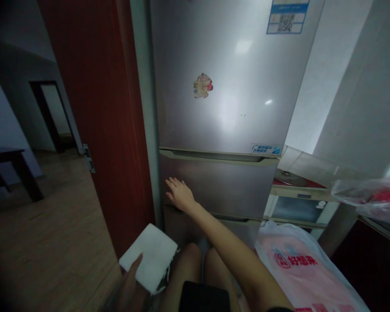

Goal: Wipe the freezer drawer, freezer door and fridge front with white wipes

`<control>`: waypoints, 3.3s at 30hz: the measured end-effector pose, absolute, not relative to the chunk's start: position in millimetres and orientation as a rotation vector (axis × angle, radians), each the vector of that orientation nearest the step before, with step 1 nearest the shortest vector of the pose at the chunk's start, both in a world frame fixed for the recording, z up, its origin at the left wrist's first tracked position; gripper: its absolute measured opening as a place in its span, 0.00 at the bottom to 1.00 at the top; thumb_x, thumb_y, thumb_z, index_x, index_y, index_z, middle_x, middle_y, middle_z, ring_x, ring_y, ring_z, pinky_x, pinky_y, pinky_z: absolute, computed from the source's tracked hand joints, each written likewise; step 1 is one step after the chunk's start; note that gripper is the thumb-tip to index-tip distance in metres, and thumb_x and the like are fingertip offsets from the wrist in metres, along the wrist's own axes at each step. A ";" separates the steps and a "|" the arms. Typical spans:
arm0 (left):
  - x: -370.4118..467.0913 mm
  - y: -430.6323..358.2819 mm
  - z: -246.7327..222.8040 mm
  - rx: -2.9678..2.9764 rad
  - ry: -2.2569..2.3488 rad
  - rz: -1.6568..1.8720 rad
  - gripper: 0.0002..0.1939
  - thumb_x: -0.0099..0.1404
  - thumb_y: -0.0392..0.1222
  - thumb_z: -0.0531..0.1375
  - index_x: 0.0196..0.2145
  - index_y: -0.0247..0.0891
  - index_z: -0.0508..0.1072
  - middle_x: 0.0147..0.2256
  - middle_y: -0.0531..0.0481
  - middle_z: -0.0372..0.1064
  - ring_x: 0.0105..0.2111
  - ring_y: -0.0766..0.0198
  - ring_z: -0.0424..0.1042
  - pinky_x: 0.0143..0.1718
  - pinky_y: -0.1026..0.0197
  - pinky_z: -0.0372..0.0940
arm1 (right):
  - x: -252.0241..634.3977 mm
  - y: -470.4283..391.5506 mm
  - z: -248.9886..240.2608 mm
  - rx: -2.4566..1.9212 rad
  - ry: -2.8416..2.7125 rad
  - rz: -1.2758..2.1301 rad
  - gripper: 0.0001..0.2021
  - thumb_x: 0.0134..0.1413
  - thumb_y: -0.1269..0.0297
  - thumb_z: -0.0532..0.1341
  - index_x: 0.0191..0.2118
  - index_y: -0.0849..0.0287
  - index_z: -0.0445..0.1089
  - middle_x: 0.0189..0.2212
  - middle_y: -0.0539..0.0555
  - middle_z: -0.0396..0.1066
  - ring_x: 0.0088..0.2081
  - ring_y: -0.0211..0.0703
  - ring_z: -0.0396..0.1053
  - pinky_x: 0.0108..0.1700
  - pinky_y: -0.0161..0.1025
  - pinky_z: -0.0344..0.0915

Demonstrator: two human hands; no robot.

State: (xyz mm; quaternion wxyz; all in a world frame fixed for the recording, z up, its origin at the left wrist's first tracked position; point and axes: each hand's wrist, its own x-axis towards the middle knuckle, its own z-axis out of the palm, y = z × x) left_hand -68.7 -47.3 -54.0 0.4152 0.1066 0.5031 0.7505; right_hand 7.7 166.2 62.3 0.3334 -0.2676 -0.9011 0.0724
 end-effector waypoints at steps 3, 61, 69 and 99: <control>-58.9 -37.1 -22.4 0.134 1.140 1.876 0.20 0.63 0.40 0.59 0.52 0.32 0.70 0.40 0.38 0.78 0.39 0.53 0.78 0.45 0.52 0.72 | 51.9 124.1 26.6 -0.746 -2.194 0.473 0.19 0.64 0.60 0.52 0.56 0.61 0.67 0.54 0.60 0.69 0.55 0.43 0.68 0.59 0.45 0.64; -60.9 69.3 -123.1 0.301 0.911 1.539 0.18 0.41 0.47 0.74 0.31 0.39 0.81 0.37 0.42 0.78 0.41 0.53 0.76 0.44 0.59 0.66 | -29.9 245.7 178.2 -0.191 -2.639 -0.868 0.19 0.62 0.76 0.52 0.58 0.68 0.64 0.64 0.64 0.53 0.65 0.53 0.53 0.65 0.57 0.54; -57.7 63.6 -97.6 0.289 1.007 1.579 0.21 0.35 0.53 0.74 0.27 0.39 0.80 0.31 0.45 0.78 0.34 0.56 0.76 0.39 0.58 0.68 | -51.5 250.7 162.1 -0.167 -2.561 -1.077 0.16 0.63 0.69 0.54 0.52 0.66 0.71 0.61 0.63 0.59 0.66 0.59 0.48 0.67 0.62 0.48; -38.9 52.5 -90.0 0.300 1.017 1.659 0.25 0.36 0.58 0.73 0.28 0.38 0.80 0.31 0.45 0.77 0.36 0.57 0.76 0.42 0.59 0.67 | -50.1 263.7 139.3 -0.285 -2.393 -0.873 0.19 0.65 0.69 0.50 0.58 0.62 0.65 0.65 0.58 0.51 0.68 0.57 0.41 0.68 0.62 0.43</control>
